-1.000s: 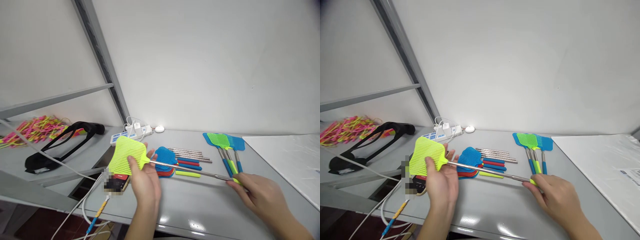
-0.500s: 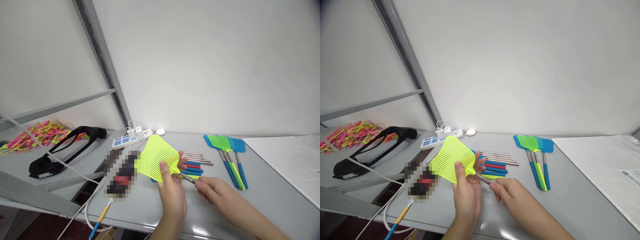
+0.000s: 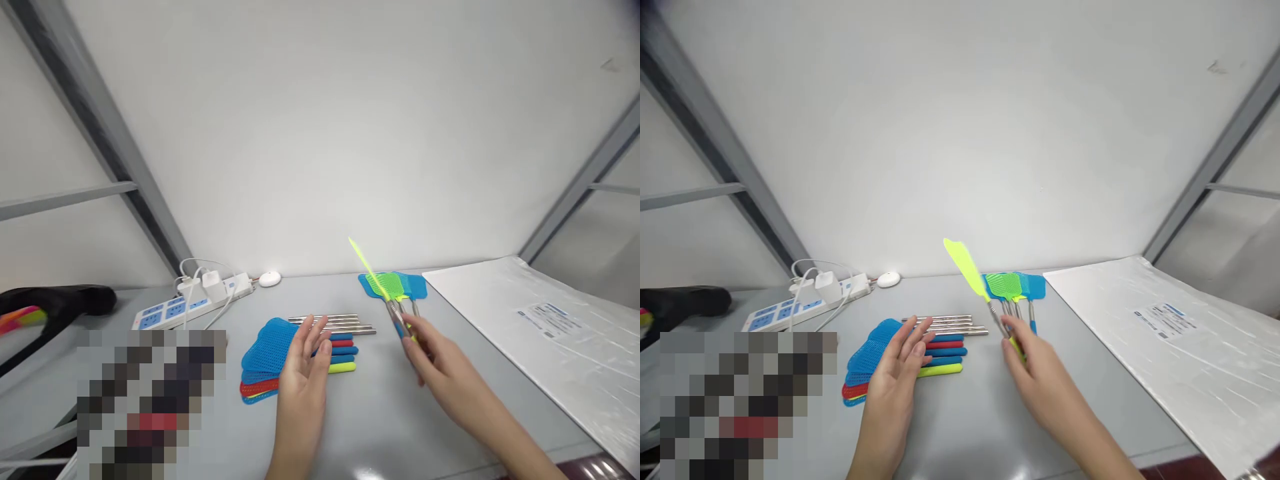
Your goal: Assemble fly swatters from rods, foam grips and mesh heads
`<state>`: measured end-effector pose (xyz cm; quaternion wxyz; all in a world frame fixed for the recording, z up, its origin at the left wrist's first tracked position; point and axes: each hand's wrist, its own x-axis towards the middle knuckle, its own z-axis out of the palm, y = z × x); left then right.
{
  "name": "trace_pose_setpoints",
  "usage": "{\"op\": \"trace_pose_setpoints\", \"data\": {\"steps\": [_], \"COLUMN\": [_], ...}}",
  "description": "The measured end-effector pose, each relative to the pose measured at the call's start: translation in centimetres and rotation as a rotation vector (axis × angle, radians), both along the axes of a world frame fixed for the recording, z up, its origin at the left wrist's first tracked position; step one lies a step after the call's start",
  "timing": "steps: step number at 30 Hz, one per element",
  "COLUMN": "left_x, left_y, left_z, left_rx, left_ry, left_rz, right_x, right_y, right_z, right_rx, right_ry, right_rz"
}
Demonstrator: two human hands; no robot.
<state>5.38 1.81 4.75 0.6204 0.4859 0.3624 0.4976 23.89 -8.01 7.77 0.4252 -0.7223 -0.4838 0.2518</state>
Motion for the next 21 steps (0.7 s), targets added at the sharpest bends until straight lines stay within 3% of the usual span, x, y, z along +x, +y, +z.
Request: {"op": "trace_pose_setpoints", "data": {"steps": [4, 9, 16, 21], "left_x": [0.4, 0.8, 0.9, 1.1], "left_y": [-1.0, -1.5, -0.6, -0.4], "left_z": [-0.5, -1.3, -2.4, -3.2], "left_rx": [0.274, 0.638, 0.922, 0.938], "left_ry": [0.297, 0.515, 0.622, 0.565], "left_rz": [0.007, -0.034, -0.021, 0.051], "right_x": [4.5, 7.4, 9.0, 8.7], "right_y": [-0.1, 1.6, 4.6, 4.2], "right_z": [-1.3, -2.2, -1.9, -1.9], "right_rx": [-0.074, -0.177, -0.235, -0.251], "right_ry": [-0.288, -0.381, -0.415, -0.457], "right_rz": [-0.223, -0.237, -0.213, -0.171]}}
